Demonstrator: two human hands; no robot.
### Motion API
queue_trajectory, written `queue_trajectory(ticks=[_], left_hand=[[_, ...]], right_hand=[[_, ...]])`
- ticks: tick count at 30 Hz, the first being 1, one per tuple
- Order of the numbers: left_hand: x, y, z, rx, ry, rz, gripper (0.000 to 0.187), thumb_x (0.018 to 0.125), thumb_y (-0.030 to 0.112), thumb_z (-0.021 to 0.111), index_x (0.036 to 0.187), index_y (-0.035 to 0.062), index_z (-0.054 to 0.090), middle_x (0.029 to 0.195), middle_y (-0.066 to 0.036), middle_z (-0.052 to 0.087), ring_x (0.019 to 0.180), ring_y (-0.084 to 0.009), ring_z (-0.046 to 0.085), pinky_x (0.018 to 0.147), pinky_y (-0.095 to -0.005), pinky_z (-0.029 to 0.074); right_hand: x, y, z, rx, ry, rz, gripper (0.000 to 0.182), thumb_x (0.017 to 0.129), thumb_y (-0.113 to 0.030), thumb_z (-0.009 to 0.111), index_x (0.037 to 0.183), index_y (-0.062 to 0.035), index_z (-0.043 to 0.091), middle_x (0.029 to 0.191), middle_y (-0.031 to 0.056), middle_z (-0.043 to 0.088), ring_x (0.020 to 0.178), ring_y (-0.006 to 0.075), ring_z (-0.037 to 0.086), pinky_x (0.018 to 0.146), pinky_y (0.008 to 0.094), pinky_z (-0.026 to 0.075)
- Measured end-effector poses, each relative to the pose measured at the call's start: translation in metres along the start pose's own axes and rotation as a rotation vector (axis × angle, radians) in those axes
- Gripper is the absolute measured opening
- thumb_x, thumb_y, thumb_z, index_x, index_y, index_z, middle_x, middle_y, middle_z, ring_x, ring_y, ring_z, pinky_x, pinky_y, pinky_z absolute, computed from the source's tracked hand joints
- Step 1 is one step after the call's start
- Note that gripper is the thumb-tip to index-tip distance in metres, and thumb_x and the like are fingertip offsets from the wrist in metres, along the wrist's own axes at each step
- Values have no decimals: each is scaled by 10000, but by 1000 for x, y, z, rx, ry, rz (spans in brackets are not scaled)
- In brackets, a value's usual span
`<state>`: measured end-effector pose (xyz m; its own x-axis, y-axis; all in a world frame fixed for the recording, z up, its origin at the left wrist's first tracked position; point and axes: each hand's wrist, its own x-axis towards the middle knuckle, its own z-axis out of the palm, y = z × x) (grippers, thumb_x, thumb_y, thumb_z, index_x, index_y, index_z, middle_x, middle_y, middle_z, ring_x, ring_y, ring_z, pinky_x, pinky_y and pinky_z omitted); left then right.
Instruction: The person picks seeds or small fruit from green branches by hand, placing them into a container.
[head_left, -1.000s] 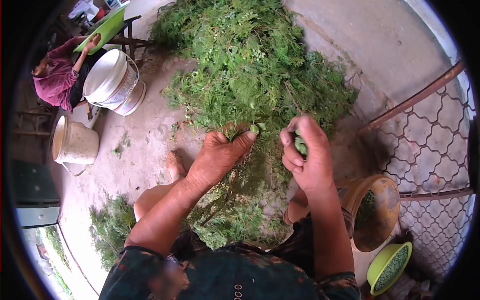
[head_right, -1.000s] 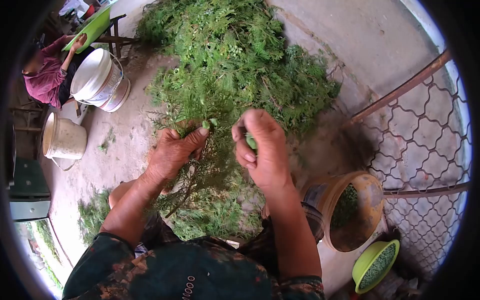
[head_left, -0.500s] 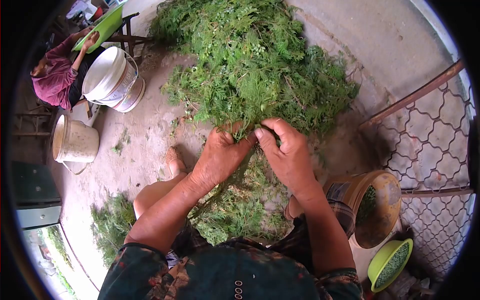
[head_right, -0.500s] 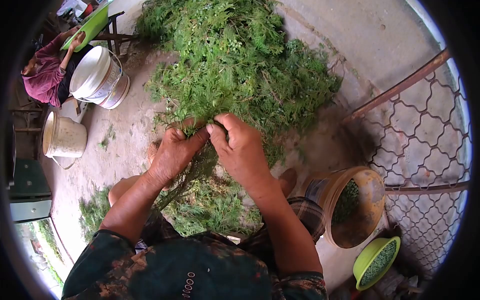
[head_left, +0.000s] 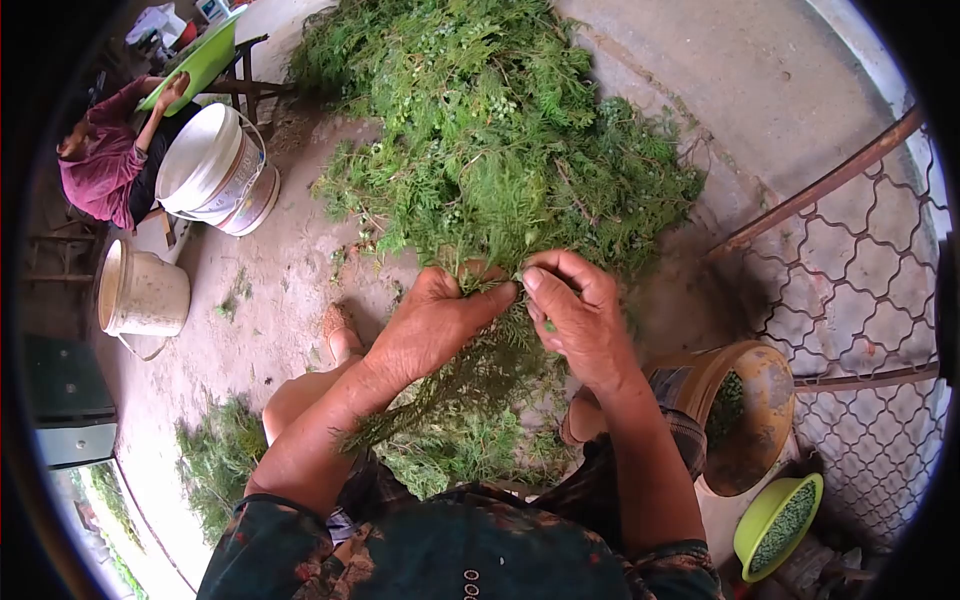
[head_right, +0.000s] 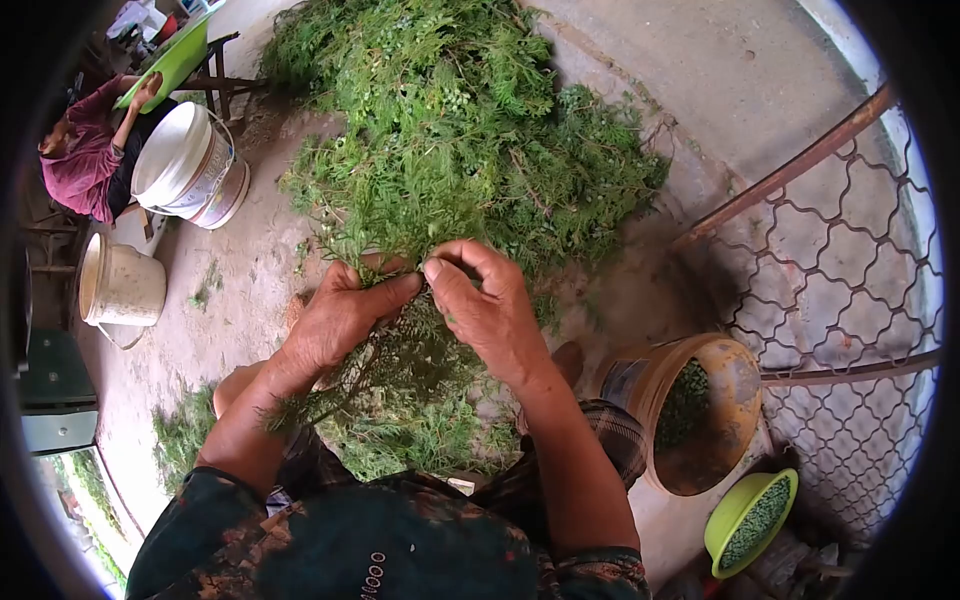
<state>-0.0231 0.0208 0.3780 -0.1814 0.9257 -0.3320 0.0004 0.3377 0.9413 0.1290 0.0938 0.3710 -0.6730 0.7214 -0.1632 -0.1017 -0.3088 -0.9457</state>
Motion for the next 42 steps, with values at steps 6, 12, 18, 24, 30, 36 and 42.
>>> queue_trajectory(ticks=[6, 12, 18, 24, 30, 36, 42], left_hand=[[2, -5, 0, 61, 1, 40, 165, 870, 149, 561, 983, 47, 626, 711, 26, 584, 634, -44, 482, 565, -236, 409], [-1, 13, -11, -145, 5, -117, 183, 835, 170, 624, 973, 50, 620, 654, 37, 523, 545, -46, 429, 497, -213, 355], [-7, 4, -24, -275, 62, -225, 287, 770, 174, 702, 997, 44, 583, 671, 43, 509, 527, -58, 434, 454, -217, 352], [-10, 12, -8, -60, -31, -146, 248, 853, 253, 617, 985, 42, 612, 644, 36, 499, 580, -48, 437, 537, -221, 368], [-4, -1, -3, 115, -70, -64, 249, 867, 225, 594, 1022, 30, 604, 668, 32, 532, 597, -36, 449, 555, -227, 382], [0, 7, -6, 35, 73, -132, 206, 855, 216, 614, 984, 55, 620, 616, 56, 496, 529, -34, 404, 495, -211, 346], [2, 2, 6, -236, 128, -47, 306, 801, 277, 688, 999, 58, 609, 661, 43, 519, 545, -43, 447, 514, -204, 391]], right_hand=[[20, 23, 1, -560, 64, -566, 202, 873, -203, 607, 915, -16, 542, 654, -14, 468, 523, 33, 383, 427, 206, 322], [9, -10, -36, 505, 176, -122, 139, 867, -180, 589, 828, -70, 513, 644, -22, 476, 443, 17, 367, 359, 166, 284], [5, -17, -52, 828, 58, -93, 193, 880, -200, 534, 1006, -53, 547, 770, 34, 568, 420, 30, 410, 300, 182, 295], [1, -15, -15, 378, 121, -77, 206, 864, -265, 615, 889, -68, 560, 727, 19, 550, 416, 11, 382, 328, 166, 284], [3, -4, -5, -163, 162, -118, 271, 865, -207, 618, 1041, -8, 565, 706, -8, 533, 488, 22, 417, 397, 180, 330], [7, -10, -23, 145, 372, -196, 131, 870, -161, 585, 849, -36, 554, 666, -6, 510, 407, 14, 376, 307, 181, 288], [5, -6, -20, 452, 294, 34, 157, 887, -221, 572, 879, -76, 512, 731, 29, 516, 395, 40, 340, 323, 181, 260]])
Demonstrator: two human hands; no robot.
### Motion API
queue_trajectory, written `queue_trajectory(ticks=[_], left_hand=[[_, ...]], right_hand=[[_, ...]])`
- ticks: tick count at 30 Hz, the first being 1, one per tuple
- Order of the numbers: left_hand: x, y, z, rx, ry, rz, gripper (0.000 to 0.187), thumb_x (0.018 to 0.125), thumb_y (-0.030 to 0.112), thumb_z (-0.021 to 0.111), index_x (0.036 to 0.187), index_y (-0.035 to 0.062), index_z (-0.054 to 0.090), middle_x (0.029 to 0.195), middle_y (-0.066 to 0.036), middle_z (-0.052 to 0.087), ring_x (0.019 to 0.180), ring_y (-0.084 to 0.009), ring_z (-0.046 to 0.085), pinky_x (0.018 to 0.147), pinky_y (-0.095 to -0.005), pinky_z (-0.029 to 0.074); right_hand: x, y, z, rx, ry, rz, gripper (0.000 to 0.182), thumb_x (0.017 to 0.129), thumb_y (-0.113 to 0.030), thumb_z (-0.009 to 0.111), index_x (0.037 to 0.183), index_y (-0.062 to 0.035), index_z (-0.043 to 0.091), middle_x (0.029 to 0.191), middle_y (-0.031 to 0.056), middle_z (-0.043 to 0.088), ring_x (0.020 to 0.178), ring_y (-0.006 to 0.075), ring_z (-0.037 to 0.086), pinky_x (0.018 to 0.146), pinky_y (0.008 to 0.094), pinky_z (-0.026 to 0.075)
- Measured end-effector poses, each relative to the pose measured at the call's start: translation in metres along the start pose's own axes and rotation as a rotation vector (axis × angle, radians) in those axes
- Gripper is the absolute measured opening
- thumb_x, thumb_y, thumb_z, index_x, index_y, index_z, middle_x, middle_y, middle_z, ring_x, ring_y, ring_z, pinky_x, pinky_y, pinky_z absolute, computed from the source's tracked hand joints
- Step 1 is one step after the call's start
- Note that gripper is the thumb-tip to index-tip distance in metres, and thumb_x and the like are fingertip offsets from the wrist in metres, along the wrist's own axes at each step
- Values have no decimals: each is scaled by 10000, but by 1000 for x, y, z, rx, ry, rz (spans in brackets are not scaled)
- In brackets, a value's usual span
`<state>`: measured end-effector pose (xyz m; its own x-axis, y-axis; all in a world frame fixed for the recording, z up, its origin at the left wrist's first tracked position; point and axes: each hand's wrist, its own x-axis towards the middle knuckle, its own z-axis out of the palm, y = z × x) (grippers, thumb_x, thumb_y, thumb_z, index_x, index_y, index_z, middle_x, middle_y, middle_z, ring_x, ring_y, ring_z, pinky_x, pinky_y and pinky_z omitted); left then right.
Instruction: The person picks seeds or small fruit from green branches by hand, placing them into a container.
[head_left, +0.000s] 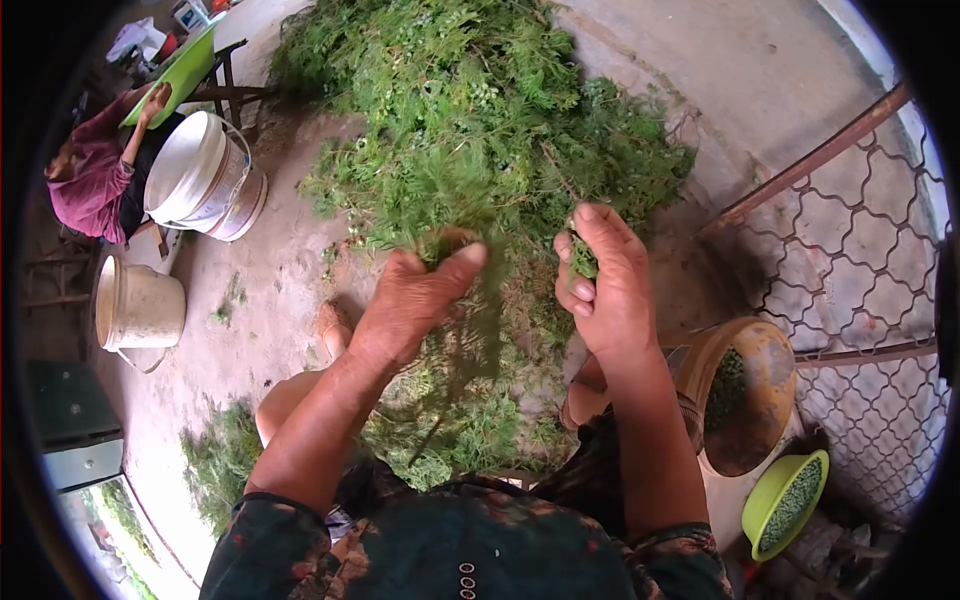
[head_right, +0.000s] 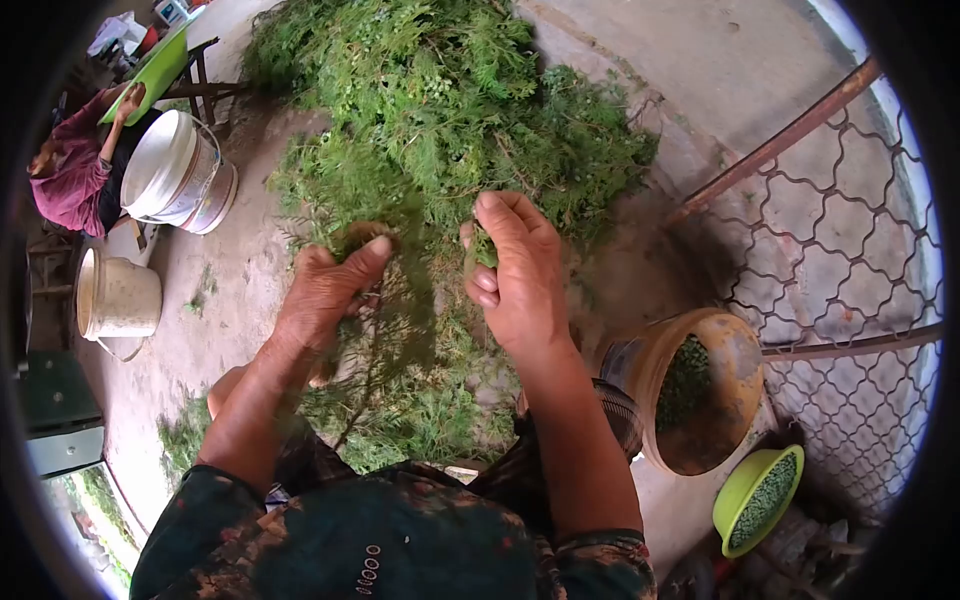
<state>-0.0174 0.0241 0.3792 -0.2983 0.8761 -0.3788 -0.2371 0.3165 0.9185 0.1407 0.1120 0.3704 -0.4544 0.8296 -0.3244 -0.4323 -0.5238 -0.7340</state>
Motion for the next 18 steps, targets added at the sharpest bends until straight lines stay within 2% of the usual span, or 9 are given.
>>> queue_trajectory(ticks=[2, 4, 6, 7, 9, 10, 14, 16, 18], left_hand=[[0, -4, -2, 67, -47, 72, 477, 731, 322, 757, 1065, 31, 578, 725, 14, 560, 585, -41, 483, 536, -214, 408], [2, -12, 1, 158, -60, 132, 504, 726, 315, 762, 1087, 25, 562, 730, 6, 568, 597, -40, 489, 533, -209, 399], [-2, -9, 10, 222, -86, 183, 484, 733, 358, 756, 1003, -11, 594, 551, 49, 536, 472, -4, 375, 420, -209, 338], [-4, 0, 14, 221, -83, 180, 484, 733, 358, 756, 1003, -11, 594, 551, 49, 536, 472, -4, 375, 420, -209, 338], [-5, 12, 19, 565, -75, -70, 461, 773, 235, 733, 1115, 14, 517, 731, 14, 590, 675, -35, 523, 580, -172, 418], [5, -13, 19, 227, -34, 194, 344, 815, 195, 690, 1073, 22, 542, 707, 33, 580, 669, -9, 503, 529, -189, 398], [10, -32, 17, 34, -78, 300, 266, 853, 182, 643, 1045, 25, 545, 704, 29, 576, 606, -3, 463, 466, -196, 328], [6, -11, 13, -155, -258, 152, 233, 864, 183, 620, 1022, 24, 559, 711, 17, 570, 568, -27, 447, 470, -188, 324], [3, -4, 11, -186, -272, 48, 197, 869, 178, 601, 990, 25, 572, 694, 10, 555, 529, -43, 421, 470, -180, 315]], right_hand=[[-1, 6, 7, -32, 7, -12, 165, 892, -234, 566, 881, -81, 506, 730, 22, 507, 403, 40, 346, 335, 182, 256], [-2, 10, 12, -69, 10, -35, 174, 897, -248, 559, 883, -85, 500, 728, 14, 499, 411, 41, 352, 346, 183, 252], [-3, 15, 16, -233, -56, -133, 192, 910, -257, 541, 892, -69, 507, 698, -15, 465, 442, 25, 350, 356, 184, 252], [-2, 19, 18, -233, -57, -129, 192, 910, -257, 541, 892, -69, 507, 698, -15, 465, 442, 25, 350, 356, 184, 252], [-1, 27, 20, -397, 6, -240, 209, 916, -264, 532, 897, -56, 515, 671, -40, 428, 467, 15, 339, 368, 186, 250], [-1, 26, 20, -329, -5, -206, 219, 920, -267, 528, 889, -50, 522, 657, -52, 409, 488, 9, 331, 374, 189, 254], [2, 27, 18, -421, -22, -207, 215, 917, -280, 532, 894, -68, 508, 664, -37, 426, 472, 21, 342, 368, 191, 256], [0, 21, 21, -17, -9, 18, 215, 908, -295, 546, 884, -90, 484, 672, -15, 443, 437, 40, 344, 353, 192, 255], [4, 22, 17, 56, -19, 98, 214, 901, -298, 555, 877, -101, 475, 674, -6, 448, 420, 47, 339, 345, 192, 252]])
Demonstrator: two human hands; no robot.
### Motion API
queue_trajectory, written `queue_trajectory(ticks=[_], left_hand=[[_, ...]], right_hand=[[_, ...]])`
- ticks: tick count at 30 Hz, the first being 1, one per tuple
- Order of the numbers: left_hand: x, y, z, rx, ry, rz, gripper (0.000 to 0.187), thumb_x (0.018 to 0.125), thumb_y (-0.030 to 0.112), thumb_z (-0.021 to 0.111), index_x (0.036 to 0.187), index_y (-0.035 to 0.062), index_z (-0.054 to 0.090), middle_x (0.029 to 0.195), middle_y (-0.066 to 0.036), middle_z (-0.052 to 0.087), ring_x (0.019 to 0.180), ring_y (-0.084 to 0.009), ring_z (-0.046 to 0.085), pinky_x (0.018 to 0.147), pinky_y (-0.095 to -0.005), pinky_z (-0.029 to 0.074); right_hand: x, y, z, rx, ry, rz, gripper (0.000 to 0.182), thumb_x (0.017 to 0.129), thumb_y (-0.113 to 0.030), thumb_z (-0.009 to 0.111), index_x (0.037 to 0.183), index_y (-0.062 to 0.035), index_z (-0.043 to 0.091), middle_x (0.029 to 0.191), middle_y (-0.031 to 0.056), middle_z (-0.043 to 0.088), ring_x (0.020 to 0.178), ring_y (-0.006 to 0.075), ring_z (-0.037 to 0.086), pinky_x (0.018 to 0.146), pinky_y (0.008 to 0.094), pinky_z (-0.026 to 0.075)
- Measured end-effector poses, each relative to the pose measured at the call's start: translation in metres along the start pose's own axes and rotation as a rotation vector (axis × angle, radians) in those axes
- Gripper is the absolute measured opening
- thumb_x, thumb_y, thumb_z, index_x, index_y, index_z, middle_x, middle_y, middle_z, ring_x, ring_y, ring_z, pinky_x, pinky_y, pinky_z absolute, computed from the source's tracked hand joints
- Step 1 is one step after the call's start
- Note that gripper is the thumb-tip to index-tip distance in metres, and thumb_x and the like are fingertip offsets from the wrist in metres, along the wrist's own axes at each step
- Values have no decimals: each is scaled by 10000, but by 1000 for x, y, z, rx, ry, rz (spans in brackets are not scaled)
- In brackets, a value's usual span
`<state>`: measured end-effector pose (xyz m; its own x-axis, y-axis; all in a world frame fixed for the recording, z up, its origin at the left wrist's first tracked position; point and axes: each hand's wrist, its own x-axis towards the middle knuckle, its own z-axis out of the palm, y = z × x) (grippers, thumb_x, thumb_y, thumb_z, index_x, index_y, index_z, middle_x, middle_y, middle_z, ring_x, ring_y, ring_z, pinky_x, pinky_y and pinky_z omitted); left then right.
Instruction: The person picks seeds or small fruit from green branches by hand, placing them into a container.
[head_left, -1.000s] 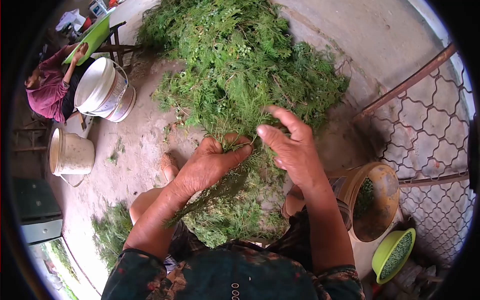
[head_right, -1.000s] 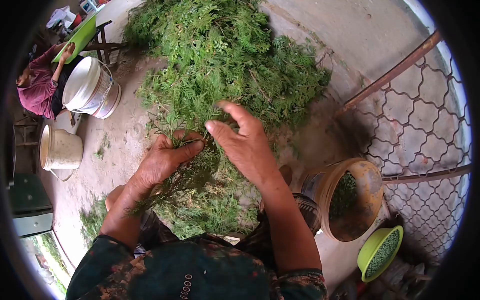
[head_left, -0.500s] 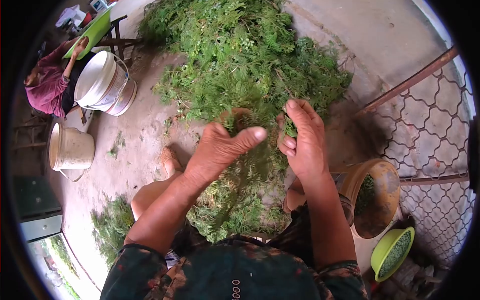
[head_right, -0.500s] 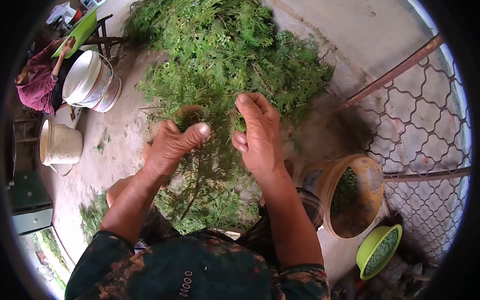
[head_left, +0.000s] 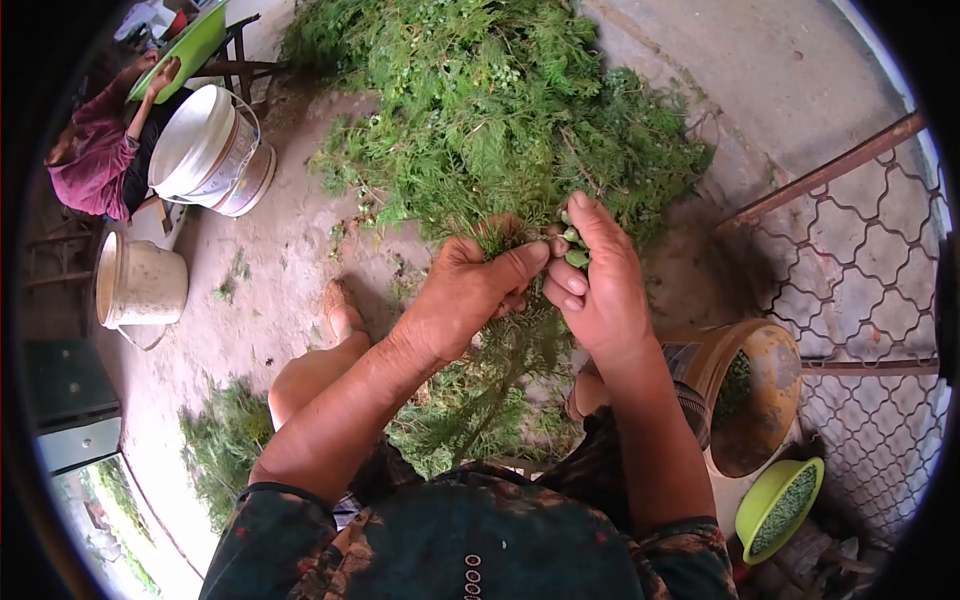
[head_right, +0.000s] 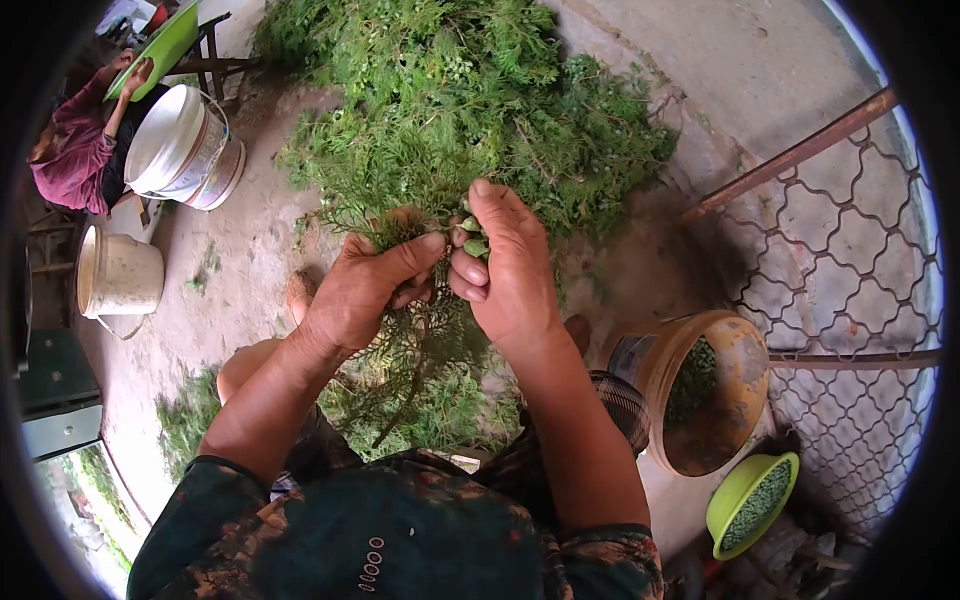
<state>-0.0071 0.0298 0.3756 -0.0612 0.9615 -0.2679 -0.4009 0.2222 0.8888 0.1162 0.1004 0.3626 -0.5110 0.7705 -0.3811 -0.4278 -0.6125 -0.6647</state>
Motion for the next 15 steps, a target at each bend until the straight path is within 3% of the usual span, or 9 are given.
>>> queue_trajectory(ticks=[5, 8, 11, 14, 15], left_hand=[[-1, -3, -1, -3, 91, -84, 144, 862, 173, 594, 885, 31, 599, 623, 17, 492, 475, -61, 377, 483, -202, 351], [3, 3, -12, -104, 287, -144, 151, 872, 191, 574, 886, 43, 547, 619, 30, 424, 451, -66, 321, 555, -266, 435], [10, 2, -30, -221, 289, -49, 136, 899, 192, 530, 887, 57, 518, 624, 42, 388, 446, -57, 286, 582, -255, 423], [11, 4, -34, -248, 265, -22, 131, 923, 196, 485, 883, 72, 489, 614, 53, 344, 443, -49, 255, 586, -247, 386], [11, 5, -33, -258, 295, -27, 128, 925, 198, 481, 891, 75, 479, 614, 55, 337, 444, -48, 251, 579, -245, 373]], right_hand=[[2, -2, -4, 68, -38, 128, 206, 891, -303, 569, 873, -121, 474, 677, 6, 459, 392, 49, 322, 332, 195, 248], [7, -6, -17, 142, -182, 160, 207, 885, -315, 575, 882, -123, 497, 688, 17, 482, 381, 51, 309, 329, 200, 249], [8, -15, -25, 231, -234, 94, 202, 887, -303, 571, 886, -110, 516, 722, 35, 511, 393, 55, 338, 335, 200, 272], [6, -22, -29, 400, -310, 44, 214, 918, -284, 486, 907, -79, 547, 823, 88, 550, 542, 108, 485, 380, 235, 371], [3, -25, -28, 397, -306, 34, 214, 918, -284, 486, 907, -79, 547, 823, 88, 550, 542, 108, 485, 380, 235, 371]])
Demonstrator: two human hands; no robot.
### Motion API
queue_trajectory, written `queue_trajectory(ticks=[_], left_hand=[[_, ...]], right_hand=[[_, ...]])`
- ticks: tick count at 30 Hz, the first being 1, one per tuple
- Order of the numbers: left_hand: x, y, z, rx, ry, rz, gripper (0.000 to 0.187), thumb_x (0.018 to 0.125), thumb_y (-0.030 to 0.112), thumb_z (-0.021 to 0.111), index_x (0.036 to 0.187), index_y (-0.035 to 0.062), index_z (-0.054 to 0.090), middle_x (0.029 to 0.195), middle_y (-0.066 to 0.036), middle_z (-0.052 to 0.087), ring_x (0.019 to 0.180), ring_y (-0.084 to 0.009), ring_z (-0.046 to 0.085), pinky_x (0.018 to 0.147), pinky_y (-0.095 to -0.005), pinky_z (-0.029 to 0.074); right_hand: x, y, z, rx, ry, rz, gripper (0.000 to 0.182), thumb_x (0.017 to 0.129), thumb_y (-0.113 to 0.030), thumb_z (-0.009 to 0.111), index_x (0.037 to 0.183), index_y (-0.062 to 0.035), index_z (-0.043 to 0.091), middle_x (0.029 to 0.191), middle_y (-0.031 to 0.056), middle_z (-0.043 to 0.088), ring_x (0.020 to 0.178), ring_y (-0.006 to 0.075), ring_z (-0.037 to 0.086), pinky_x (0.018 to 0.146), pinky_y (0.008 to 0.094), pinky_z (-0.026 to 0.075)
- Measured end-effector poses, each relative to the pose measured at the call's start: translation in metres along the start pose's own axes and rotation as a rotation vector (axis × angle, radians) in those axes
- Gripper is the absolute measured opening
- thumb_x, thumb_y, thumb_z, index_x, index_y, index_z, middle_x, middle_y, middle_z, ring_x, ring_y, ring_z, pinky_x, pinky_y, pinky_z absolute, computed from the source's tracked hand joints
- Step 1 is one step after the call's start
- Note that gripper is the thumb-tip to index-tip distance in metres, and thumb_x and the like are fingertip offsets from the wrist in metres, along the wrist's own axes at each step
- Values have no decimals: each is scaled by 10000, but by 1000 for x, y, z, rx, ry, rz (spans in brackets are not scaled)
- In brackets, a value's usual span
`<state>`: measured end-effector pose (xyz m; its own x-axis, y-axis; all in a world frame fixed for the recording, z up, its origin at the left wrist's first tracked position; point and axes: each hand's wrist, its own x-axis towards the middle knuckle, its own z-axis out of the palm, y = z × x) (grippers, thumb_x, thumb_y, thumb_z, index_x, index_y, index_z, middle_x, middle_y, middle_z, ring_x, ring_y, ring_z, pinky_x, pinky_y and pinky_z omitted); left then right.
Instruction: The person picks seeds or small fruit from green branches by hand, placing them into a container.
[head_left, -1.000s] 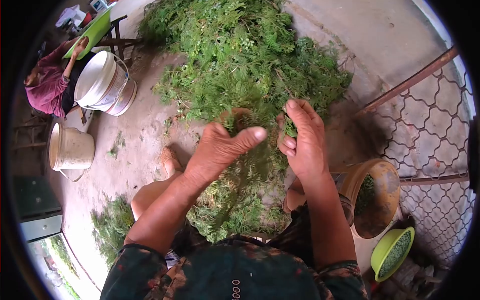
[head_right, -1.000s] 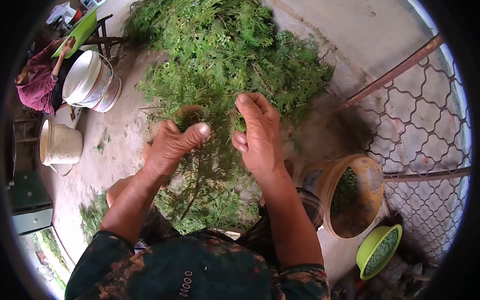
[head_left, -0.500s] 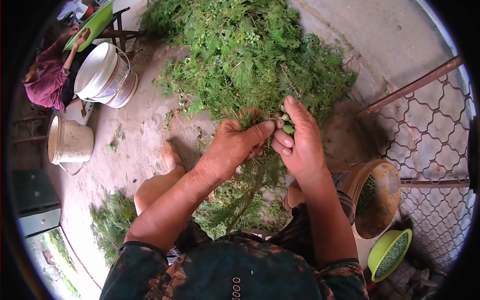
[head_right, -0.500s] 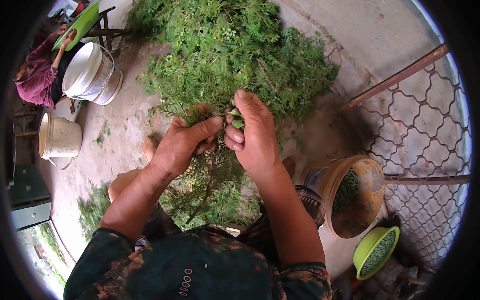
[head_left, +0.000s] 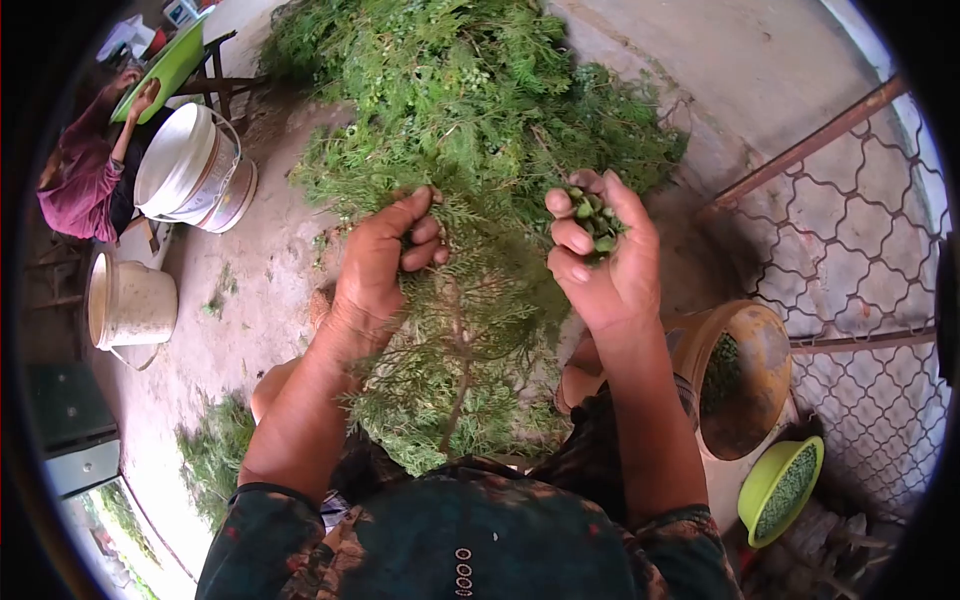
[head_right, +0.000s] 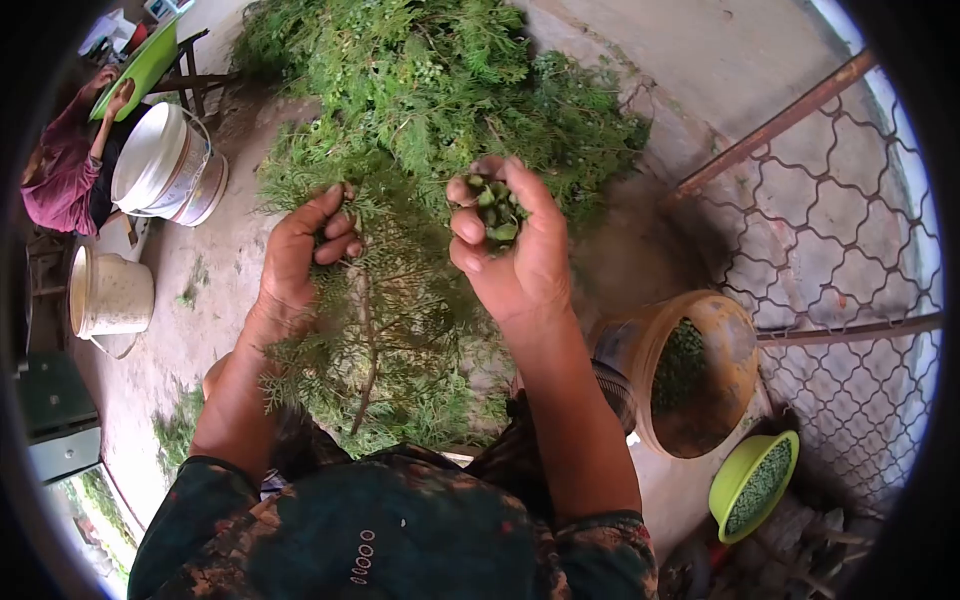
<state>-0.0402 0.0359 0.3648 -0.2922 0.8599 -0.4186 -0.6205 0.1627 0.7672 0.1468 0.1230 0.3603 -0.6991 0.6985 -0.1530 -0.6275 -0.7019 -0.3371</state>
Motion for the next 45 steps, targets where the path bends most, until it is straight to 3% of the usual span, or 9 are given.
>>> queue_trajectory(ticks=[3, 10, 22, 26, 29, 36, 38, 43, 45], left_hand=[[2, -3, -4, 10, -31, -7, 135, 932, 208, 471, 885, 82, 469, 613, 52, 338, 442, -47, 249, 568, -241, 364], [-5, -9, 2, 161, -38, 16, 170, 924, 206, 490, 869, 46, 500, 629, 31, 397, 445, -61, 296, 583, -260, 408], [-16, -23, 26, 209, -313, -37, 337, 829, 359, 650, 917, 33, 651, 556, 39, 490, 424, -58, 353, 478, -198, 364], [-16, -32, 32, 260, -408, -13, 317, 799, 324, 694, 884, 28, 621, 703, 2, 611, 585, -46, 490, 518, -199, 398], [-8, -38, 28, 259, -249, 9, 175, 857, 216, 623, 913, 52, 595, 701, -32, 630, 635, -93, 557, 542, -203, 396], [-12, -40, 29, 214, -244, 220, 124, 877, 178, 593, 904, 56, 592, 707, -6, 600, 631, -91, 536, 576, -219, 404], [-10, -39, 29, 270, -63, 358, 124, 884, 184, 584, 899, 62, 592, 703, 8, 574, 614, -93, 501, 588, -229, 403], [-4, -8, 14, 193, -27, 282, 243, 884, 215, 584, 696, 99, 483, 561, 49, 375, 498, -64, 316, 597, -248, 406], [-5, -3, 12, 183, -42, 285, 246, 888, 224, 579, 698, 98, 484, 570, 48, 383, 492, -61, 312, 593, -250, 406]], right_hand=[[-10, -7, 5, -26, -5, -69, 345, 927, -352, 401, 979, -51, 562, 886, 130, 575, 606, 165, 538, 403, 272, 416], [-30, -12, 7, -96, -6, -144, 357, 933, -338, 375, 986, -37, 561, 888, 148, 575, 566, 157, 522, 377, 260, 386], [-49, 0, 11, -157, -152, 49, 357, 947, -329, 359, 1006, -25, 536, 772, 99, 484, 394, 67, 326, 324, 193, 264], [-43, 13, 10, -302, -36, 109, 244, 920, -296, 451, 918, -70, 543, 738, 75, 509, 390, 55, 334, 327, 179, 254], [-38, 17, 10, -363, 25, 113, 86, 889, -165, 521, 911, -83, 526, 737, 61, 506, 400, 48, 339, 327, 171, 255], [-26, 28, 14, -235, 18, 107, 119, 831, -73, 462, 935, -66, 520, 745, 64, 496, 424, 68, 361, 346, 179, 268], [-24, 29, 14, -239, 62, 89, 160, 814, -67, 451, 955, -68, 527, 758, 62, 496, 435, 73, 366, 354, 185, 274], [-31, 17, 7, -192, 164, 16, 131, 847, -134, 508, 964, -80, 531, 701, 24, 492, 437, 64, 387, 347, 189, 279], [-44, 2, 15, -201, 143, -76, 138, 877, -219, 547, 921, -90, 523, 658, 0, 481, 435, 55, 398, 340, 181, 274]])
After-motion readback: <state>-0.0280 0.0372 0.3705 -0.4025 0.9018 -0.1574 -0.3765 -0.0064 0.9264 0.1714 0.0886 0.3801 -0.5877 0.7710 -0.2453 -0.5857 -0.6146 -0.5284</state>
